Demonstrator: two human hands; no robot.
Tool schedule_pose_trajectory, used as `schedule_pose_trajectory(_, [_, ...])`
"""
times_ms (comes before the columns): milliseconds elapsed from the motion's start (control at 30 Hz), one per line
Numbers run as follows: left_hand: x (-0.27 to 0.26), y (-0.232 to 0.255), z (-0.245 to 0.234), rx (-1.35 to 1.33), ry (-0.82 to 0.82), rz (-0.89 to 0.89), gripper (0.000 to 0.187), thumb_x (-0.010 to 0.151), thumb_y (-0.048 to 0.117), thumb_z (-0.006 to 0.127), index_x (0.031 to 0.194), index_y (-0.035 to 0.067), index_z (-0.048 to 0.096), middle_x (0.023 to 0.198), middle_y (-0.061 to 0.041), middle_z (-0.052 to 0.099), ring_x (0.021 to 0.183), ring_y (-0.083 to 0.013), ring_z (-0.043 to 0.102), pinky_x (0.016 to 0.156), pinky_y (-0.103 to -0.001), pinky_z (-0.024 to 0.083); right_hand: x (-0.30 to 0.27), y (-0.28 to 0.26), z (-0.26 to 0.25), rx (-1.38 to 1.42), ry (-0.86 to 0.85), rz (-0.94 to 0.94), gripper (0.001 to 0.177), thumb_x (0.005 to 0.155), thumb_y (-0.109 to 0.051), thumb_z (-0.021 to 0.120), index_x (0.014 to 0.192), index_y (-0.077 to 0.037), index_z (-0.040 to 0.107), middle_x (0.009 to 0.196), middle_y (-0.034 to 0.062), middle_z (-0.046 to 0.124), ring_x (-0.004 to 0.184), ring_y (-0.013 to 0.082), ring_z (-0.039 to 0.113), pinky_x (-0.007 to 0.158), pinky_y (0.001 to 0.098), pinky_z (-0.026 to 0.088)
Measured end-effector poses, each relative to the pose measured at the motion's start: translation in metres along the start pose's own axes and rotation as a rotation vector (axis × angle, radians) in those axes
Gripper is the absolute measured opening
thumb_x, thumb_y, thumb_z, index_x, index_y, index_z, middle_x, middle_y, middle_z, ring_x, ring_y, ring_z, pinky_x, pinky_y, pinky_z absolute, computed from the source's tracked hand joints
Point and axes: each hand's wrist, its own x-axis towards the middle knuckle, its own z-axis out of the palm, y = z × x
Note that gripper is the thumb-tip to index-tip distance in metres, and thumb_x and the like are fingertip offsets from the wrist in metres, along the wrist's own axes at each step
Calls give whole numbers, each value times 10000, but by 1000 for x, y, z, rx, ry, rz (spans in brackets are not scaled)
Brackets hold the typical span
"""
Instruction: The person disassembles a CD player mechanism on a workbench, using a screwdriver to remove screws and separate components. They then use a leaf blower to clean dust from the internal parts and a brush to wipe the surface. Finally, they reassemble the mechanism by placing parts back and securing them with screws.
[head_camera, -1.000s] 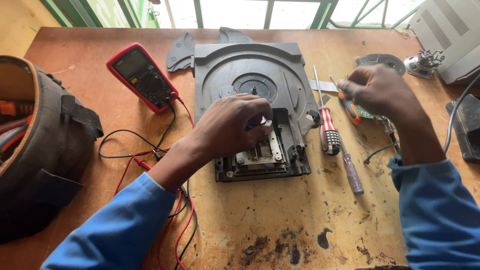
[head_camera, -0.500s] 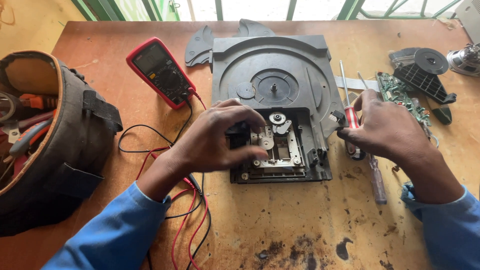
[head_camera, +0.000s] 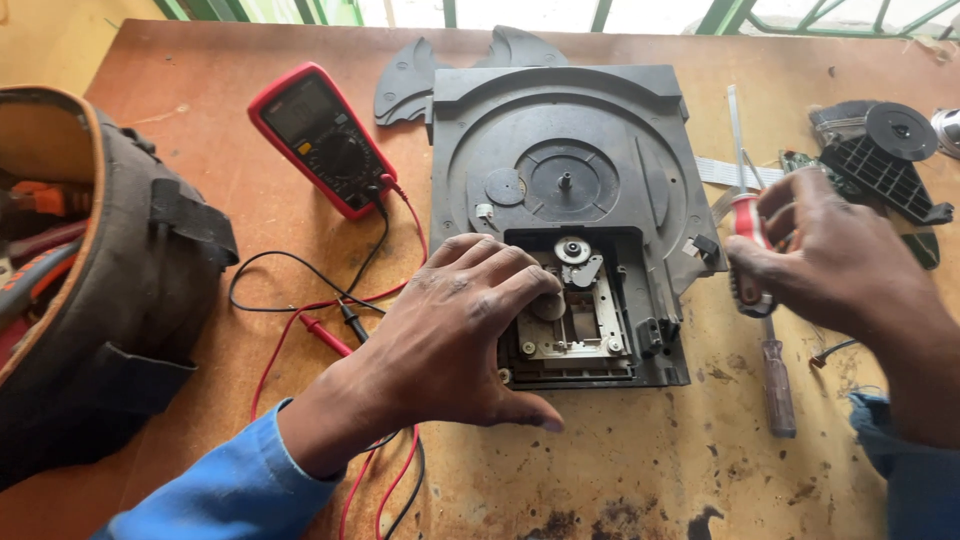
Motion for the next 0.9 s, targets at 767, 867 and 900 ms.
schedule_pose_trajectory(767, [-9,-12,18,132,184,-21,742,718,609,821,1196,78,621,1238,-97,638,1197,-337,556,1033,-470,394,14,11,27,-148,160,-170,335,1005,-458,511,1086,-148,608,972,143,750,835,381,686,726,503,507])
schedule_pose_trajectory(867, [-7,-11,18,48,205,-20,709,757,625,792,1164,70,624,1201,-107,664,1197,-323,566,1047,-455,399,18,15,28,-105,245,-209,338,1017,-430,483,1084,-149,660,972,141,759,833,402,696,731,528,510])
schedule_pose_trajectory(900, [-6,-11,17,-31,220,-55,688,729,610,821,1127,82,632,1177,-106,673,1186,-304,574,1043,-435,404,17,14,28,-77,262,-218,343,1023,-422,483,1083,-147,680,922,118,767,789,371,694,704,515,507])
